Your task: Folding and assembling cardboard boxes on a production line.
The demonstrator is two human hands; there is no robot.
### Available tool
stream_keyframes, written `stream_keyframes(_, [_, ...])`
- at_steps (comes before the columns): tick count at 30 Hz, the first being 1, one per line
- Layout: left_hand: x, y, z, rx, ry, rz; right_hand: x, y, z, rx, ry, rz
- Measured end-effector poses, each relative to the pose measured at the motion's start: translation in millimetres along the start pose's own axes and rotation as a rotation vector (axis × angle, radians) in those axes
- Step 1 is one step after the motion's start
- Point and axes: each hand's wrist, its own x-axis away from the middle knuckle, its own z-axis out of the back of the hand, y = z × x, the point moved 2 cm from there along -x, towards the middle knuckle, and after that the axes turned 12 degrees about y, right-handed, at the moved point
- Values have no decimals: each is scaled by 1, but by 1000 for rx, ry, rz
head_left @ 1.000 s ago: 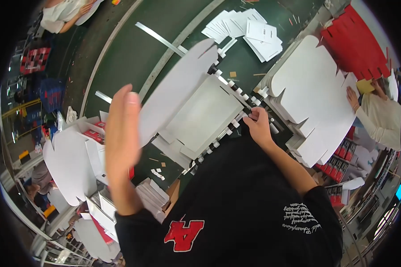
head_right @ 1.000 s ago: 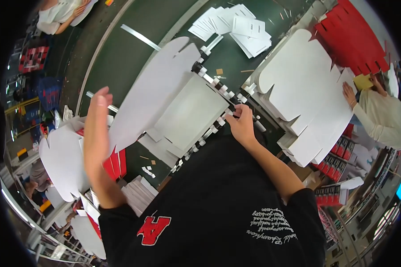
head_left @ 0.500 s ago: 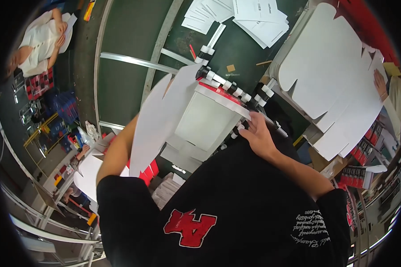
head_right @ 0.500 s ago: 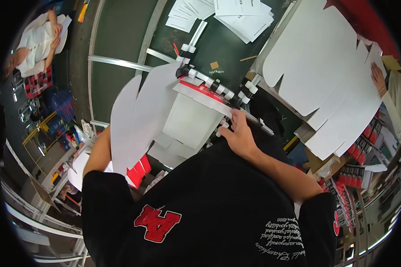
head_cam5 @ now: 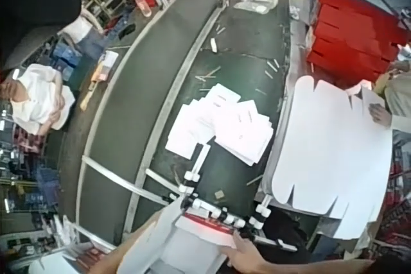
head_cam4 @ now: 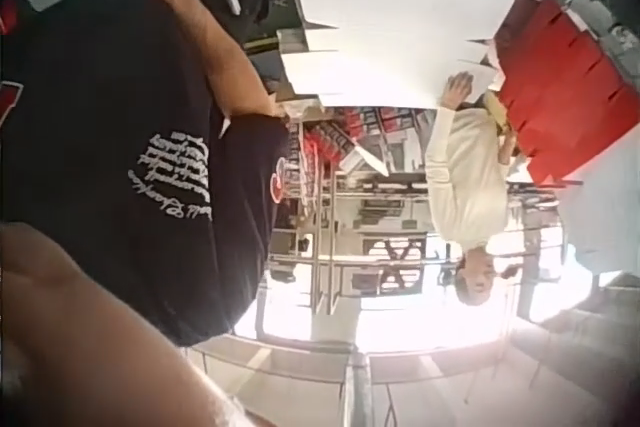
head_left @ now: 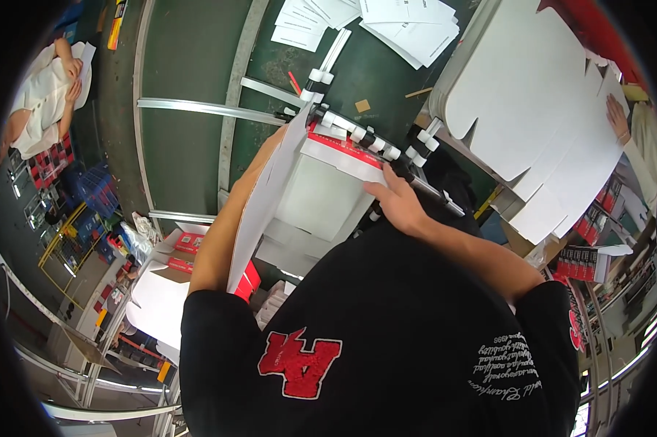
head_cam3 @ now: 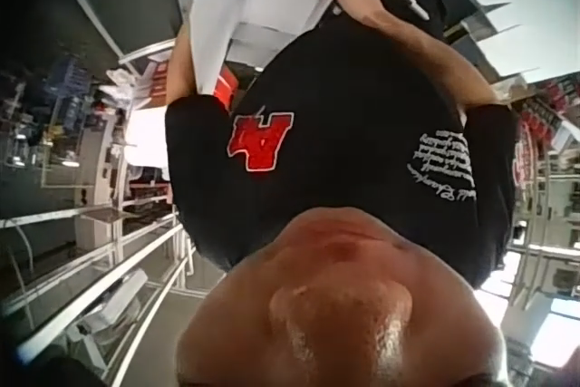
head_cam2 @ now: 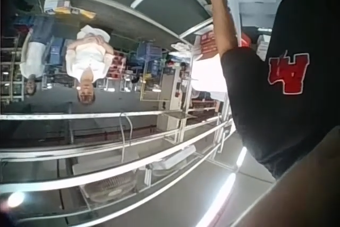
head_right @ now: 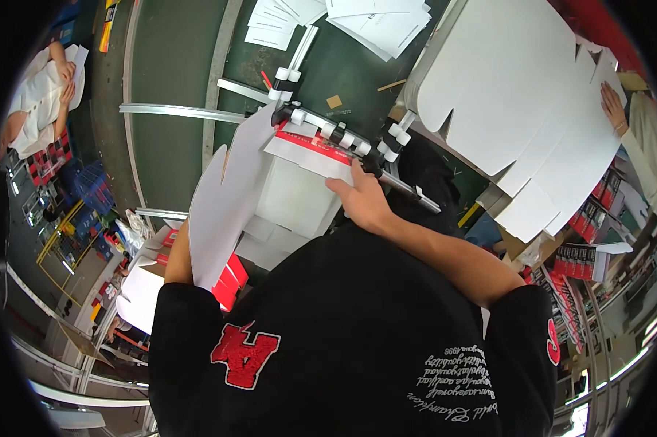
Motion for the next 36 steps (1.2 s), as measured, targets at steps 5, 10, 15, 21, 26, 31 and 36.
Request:
stream_keyframes(5, [-77, -69, 13, -198, -93, -299, -12, 22, -12, 221, 114, 220])
stream_keyframes(10, [-146, -99, 23, -425, -97, -607, 0, -59, -7, 833, -206, 153])
stream_keyframes(15, [-133, -53, 12, -226, -222, -443, -34, -38, -27, 741, -19, 964])
stream_keyframes(21, [-60, -29, -25, 19, -323, -398, -85, -27, -29, 439, -138, 860])
stream_keyframes(26, [-38, -4, -11, 87, -193, -613, -79, -29, -39, 488, -127, 872])
stream_keyframes(31, [-9, 9, -20, 44, -363, -520, -52, -36, -23, 397, -227, 709])
stream_keyframes(36, [-77, -39, -25, -126, -4, -796, -64, -9, -44, 503, 69, 992])
